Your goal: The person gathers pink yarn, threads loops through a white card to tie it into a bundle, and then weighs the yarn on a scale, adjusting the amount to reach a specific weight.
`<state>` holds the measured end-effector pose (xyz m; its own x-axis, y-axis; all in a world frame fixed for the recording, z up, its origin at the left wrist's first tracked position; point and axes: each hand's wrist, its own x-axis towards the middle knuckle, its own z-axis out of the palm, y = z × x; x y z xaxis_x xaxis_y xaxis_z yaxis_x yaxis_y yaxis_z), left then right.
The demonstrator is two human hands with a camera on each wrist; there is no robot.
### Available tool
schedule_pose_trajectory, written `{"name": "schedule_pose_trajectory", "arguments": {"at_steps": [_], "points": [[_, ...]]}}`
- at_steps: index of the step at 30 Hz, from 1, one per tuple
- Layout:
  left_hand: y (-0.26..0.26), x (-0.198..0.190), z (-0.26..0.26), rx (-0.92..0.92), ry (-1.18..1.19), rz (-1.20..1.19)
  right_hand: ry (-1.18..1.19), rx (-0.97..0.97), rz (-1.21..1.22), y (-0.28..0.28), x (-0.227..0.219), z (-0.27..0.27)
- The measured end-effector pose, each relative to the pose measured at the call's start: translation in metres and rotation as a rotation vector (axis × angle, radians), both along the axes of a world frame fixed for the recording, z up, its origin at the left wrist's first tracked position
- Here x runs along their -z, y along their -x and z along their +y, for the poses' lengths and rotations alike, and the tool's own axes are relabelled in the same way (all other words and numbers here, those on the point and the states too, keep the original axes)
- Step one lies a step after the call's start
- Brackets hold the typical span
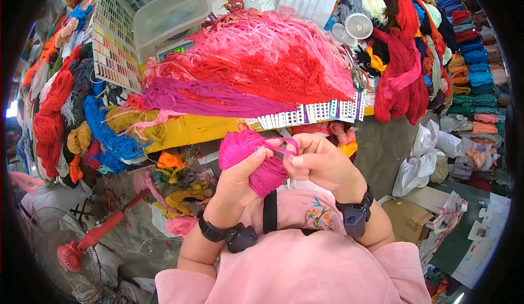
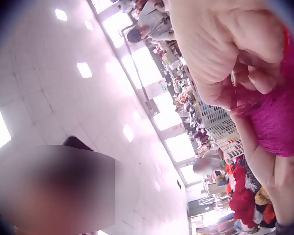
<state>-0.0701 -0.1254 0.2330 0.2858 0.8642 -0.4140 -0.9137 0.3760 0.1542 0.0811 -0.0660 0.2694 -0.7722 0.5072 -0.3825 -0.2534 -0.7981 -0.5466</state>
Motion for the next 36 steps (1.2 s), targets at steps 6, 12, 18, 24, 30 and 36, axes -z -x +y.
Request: {"name": "schedule_pose_trajectory", "arguments": {"at_steps": [6, 12, 18, 24, 30, 36], "points": [[-0.005, 0.001, 0.004, -0.08, -0.092, -0.156, -0.024, 0.109, -0.262, 0.006, -0.005, -0.002], [-0.005, -0.004, 0.004, -0.062, -0.025, -0.064, -0.13, 0.086, -0.455, 0.008, -0.007, -0.004], [-0.009, 0.001, 0.003, -0.007, -0.092, -0.042, -0.247, 0.129, -0.507, 0.014, 0.006, -0.008], [-0.008, 0.0, 0.005, -0.054, -0.123, -0.063, -0.186, 0.12, -0.482, 0.01, 0.001, -0.002], [-0.011, -0.004, 0.007, -0.078, -0.161, 0.334, -0.193, 0.198, -0.331, 0.011, 0.002, -0.001], [-0.011, 0.015, 0.009, -0.179, -0.22, -0.204, 0.238, -0.029, 0.064, -0.027, 0.009, 0.006]]}}
